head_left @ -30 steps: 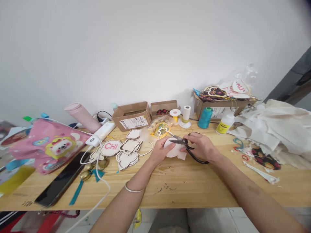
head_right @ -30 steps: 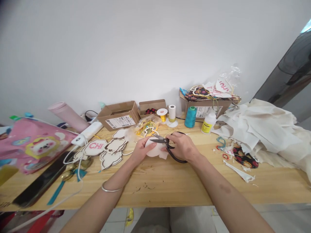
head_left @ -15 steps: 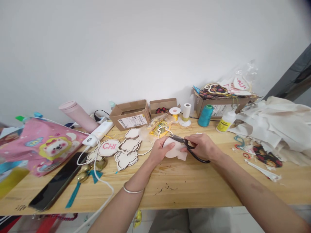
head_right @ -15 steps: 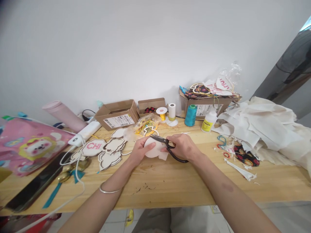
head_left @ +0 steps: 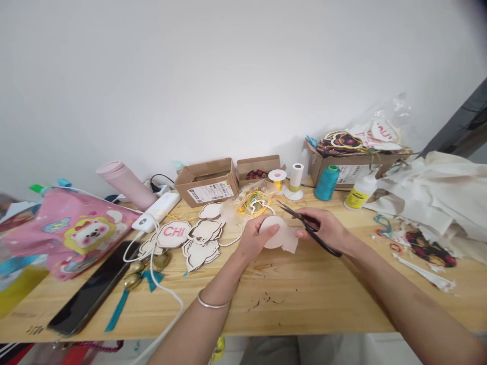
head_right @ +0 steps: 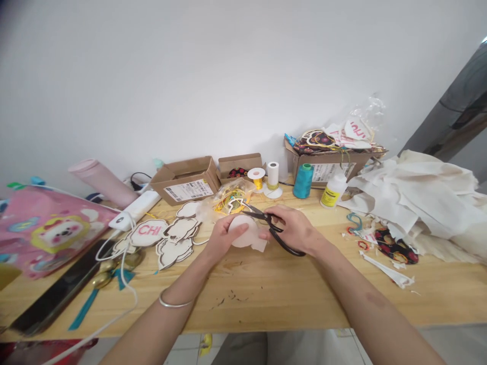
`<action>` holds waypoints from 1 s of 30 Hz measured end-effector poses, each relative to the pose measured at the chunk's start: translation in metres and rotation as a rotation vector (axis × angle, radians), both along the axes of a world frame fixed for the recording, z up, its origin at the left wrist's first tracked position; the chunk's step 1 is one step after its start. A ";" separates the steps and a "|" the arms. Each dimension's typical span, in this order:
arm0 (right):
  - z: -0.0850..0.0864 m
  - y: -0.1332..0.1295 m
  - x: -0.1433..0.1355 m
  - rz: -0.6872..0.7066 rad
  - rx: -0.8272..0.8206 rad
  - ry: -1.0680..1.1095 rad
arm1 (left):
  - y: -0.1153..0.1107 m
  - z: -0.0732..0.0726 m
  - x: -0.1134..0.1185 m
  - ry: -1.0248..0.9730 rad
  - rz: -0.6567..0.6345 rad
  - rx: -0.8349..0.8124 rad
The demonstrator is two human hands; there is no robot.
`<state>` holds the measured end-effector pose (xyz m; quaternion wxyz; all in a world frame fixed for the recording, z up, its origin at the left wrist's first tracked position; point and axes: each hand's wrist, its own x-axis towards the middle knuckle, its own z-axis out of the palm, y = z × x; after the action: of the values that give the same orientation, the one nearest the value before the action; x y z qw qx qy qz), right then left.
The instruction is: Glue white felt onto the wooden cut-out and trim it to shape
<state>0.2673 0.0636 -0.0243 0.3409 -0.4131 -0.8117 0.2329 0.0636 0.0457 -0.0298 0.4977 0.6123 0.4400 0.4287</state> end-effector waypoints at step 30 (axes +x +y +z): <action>0.002 -0.003 0.007 0.060 0.346 -0.312 | -0.005 -0.001 0.001 0.071 -0.207 -0.017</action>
<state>0.2742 0.0604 -0.0222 0.2697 -0.3551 -0.8944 0.0336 0.0643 0.0412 -0.0309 0.5284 0.6651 0.3954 0.3493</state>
